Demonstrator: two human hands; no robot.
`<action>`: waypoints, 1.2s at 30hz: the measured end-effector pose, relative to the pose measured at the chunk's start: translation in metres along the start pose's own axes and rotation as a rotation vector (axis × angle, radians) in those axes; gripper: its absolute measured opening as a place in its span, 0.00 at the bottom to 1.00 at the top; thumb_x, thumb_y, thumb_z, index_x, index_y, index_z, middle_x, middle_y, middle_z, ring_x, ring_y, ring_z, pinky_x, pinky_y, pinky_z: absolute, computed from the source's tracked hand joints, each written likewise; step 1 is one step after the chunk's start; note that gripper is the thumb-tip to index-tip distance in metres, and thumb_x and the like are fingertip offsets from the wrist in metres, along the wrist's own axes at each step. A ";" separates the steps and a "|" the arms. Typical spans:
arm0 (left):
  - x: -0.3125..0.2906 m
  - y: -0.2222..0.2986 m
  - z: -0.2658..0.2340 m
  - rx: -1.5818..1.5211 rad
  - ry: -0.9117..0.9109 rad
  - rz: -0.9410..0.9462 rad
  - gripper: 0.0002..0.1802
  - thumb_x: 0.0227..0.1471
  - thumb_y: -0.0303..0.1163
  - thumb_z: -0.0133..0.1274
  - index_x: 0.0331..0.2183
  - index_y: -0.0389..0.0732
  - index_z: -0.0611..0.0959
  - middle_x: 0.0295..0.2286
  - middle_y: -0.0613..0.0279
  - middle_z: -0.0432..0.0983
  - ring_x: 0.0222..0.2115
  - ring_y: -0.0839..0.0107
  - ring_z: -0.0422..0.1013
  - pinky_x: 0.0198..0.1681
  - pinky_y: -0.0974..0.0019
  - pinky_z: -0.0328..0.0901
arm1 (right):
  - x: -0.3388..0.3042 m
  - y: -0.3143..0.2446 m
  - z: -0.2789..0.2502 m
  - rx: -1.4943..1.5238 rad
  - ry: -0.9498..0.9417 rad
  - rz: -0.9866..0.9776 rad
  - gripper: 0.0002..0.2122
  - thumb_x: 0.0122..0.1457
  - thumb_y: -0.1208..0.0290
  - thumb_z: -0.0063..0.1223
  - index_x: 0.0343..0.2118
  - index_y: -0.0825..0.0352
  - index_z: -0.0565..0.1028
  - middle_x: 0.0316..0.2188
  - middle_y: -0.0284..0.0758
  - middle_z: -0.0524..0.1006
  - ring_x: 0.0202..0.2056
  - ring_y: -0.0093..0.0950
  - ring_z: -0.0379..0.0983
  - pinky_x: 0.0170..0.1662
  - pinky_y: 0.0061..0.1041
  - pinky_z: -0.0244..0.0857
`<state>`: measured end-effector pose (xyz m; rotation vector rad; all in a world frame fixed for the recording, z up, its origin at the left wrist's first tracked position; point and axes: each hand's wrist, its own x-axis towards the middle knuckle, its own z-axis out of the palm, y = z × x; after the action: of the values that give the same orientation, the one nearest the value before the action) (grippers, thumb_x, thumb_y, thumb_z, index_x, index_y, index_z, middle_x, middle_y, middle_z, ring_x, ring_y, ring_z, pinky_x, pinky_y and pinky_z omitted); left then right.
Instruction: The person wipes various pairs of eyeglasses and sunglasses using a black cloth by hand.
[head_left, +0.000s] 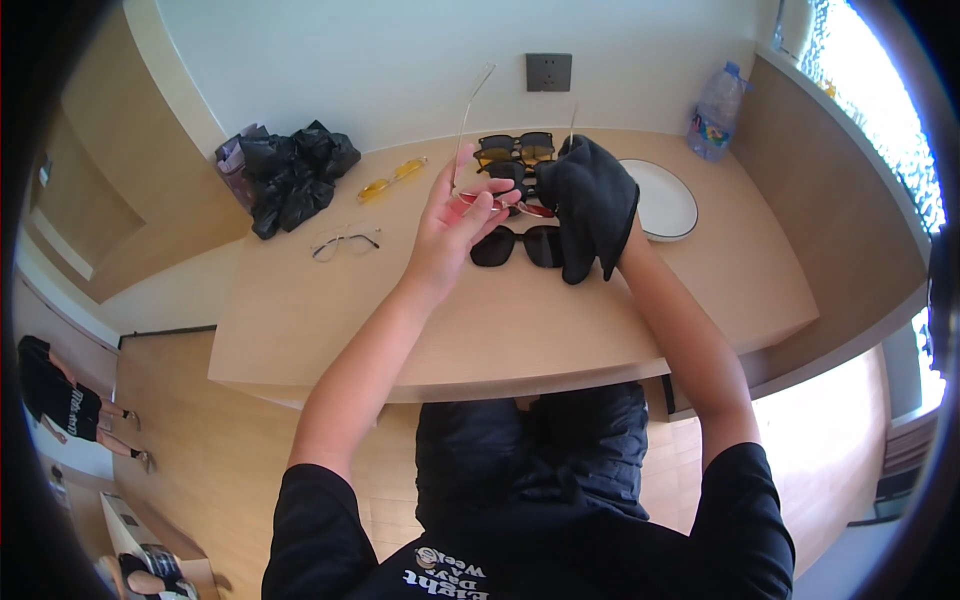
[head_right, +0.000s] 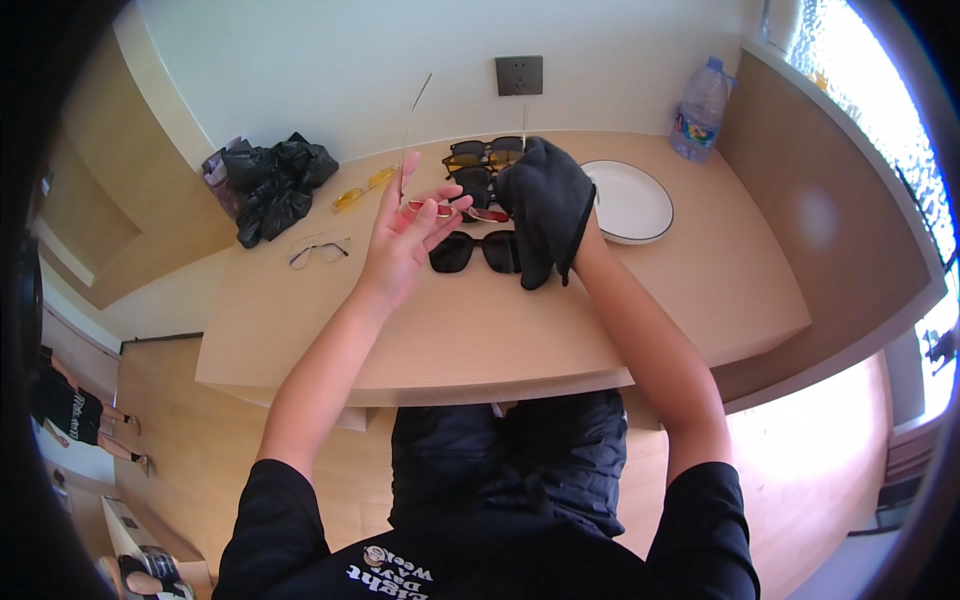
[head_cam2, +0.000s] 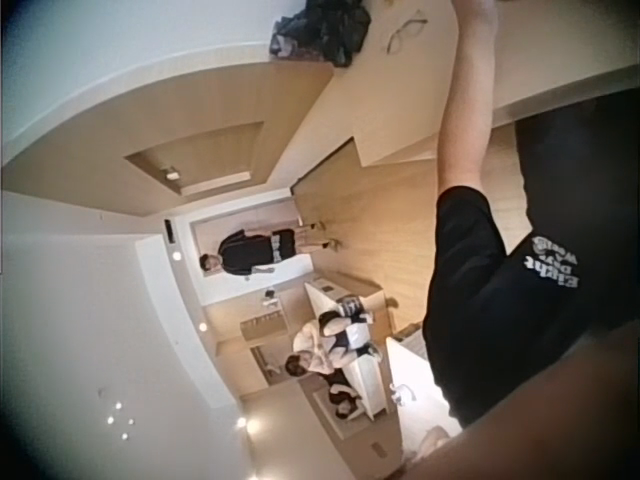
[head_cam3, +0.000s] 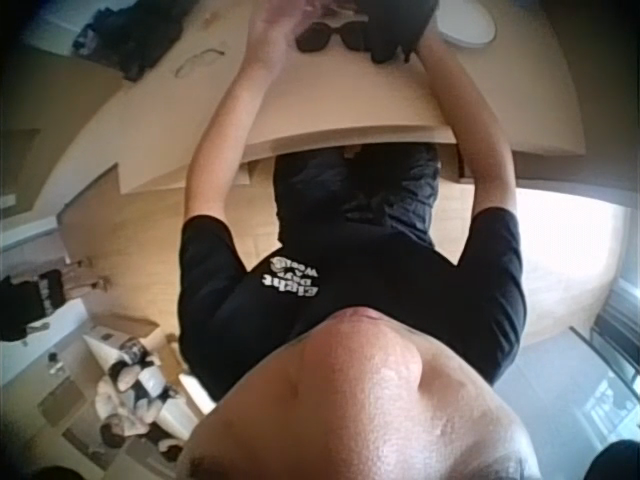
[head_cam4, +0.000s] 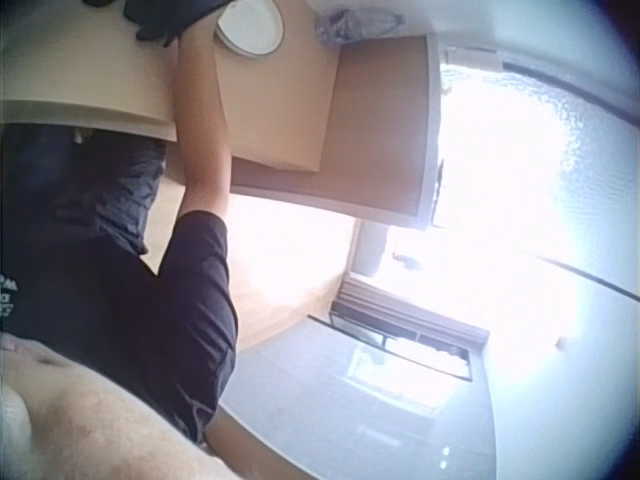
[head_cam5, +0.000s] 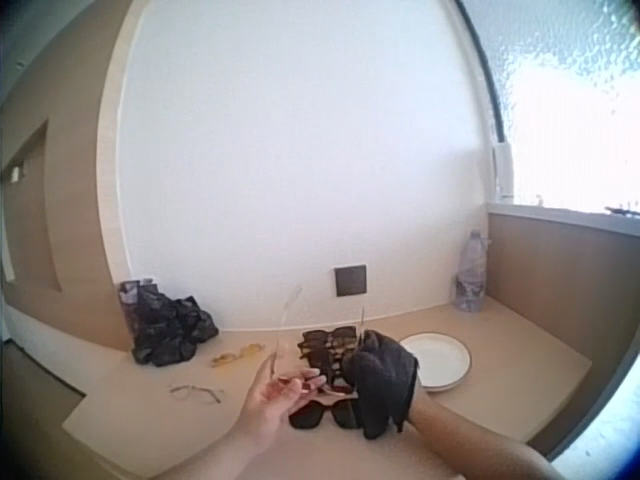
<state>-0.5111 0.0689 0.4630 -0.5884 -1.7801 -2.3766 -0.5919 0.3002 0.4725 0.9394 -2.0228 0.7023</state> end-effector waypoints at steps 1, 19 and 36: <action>0.001 -0.002 0.003 -0.010 -0.010 -0.008 0.38 0.71 0.39 0.52 0.74 0.57 0.53 0.57 0.55 0.76 0.58 0.61 0.74 0.64 0.59 0.68 | -0.002 0.008 0.002 -0.044 -0.055 -0.094 0.07 0.49 0.64 0.61 0.29 0.61 0.80 0.27 0.40 0.76 0.39 0.41 0.75 0.40 0.39 0.70; -0.003 -0.013 0.004 0.267 -0.051 0.167 0.31 0.68 0.33 0.58 0.67 0.44 0.68 0.53 0.52 0.80 0.52 0.68 0.77 0.60 0.65 0.68 | 0.004 -0.034 -0.012 0.816 0.196 0.741 0.09 0.71 0.72 0.50 0.43 0.73 0.78 0.32 0.35 0.84 0.37 0.22 0.81 0.41 0.25 0.75; -0.009 0.001 0.008 0.634 -0.075 0.240 0.28 0.63 0.33 0.63 0.62 0.44 0.76 0.46 0.59 0.86 0.47 0.68 0.81 0.56 0.63 0.71 | 0.009 -0.010 -0.025 0.583 0.513 0.514 0.11 0.72 0.70 0.50 0.46 0.74 0.78 0.37 0.36 0.83 0.37 0.21 0.77 0.43 0.22 0.71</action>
<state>-0.5004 0.0743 0.4623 -0.7409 -2.1877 -1.5287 -0.5772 0.3097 0.4951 0.4469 -1.6096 1.6886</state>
